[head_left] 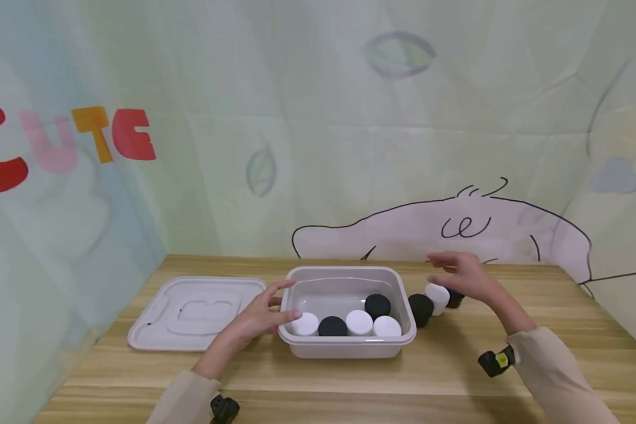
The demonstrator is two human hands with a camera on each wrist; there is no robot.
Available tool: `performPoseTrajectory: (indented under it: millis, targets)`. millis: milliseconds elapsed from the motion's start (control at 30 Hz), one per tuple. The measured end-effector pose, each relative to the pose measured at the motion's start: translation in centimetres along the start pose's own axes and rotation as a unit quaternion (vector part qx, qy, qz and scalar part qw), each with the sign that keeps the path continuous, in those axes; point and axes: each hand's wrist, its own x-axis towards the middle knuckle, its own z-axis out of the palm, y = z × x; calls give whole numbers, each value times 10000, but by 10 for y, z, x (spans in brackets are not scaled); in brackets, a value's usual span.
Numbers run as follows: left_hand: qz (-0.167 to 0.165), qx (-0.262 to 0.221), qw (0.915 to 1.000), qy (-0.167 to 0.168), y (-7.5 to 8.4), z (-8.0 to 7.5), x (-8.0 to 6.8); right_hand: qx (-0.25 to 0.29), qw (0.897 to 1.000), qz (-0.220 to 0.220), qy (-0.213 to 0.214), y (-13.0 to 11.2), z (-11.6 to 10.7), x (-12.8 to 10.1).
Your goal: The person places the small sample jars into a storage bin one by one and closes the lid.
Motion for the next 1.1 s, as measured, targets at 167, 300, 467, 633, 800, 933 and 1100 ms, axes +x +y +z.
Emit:
performPoseTrajectory:
  millis: [167,300,467,633,800,933,1100]
  targets:
    - [-26,52,10000,-4,0,-2,0,132,9990,424,93,21,-9,-11]
    - [-18,3,10000,-38,-1,-2,0,120,9980,616,97,36,-11,-17]
    - [-16,-40,10000,-46,-1,-2,0,14,9973,724,75,50,-9,-21]
    - [0,-16,10000,-44,-1,-2,0,9,9988,461,166,59,-5,-23]
    - [-3,29,10000,-39,0,-2,0,-48,9985,538,100,67,-1,-23]
    - [-22,49,10000,-3,0,-1,0,-140,9974,701,-33,71,2,-23]
    - [-29,11,10000,-3,1,-1,-1,-123,9971,745,-65,74,4,-22]
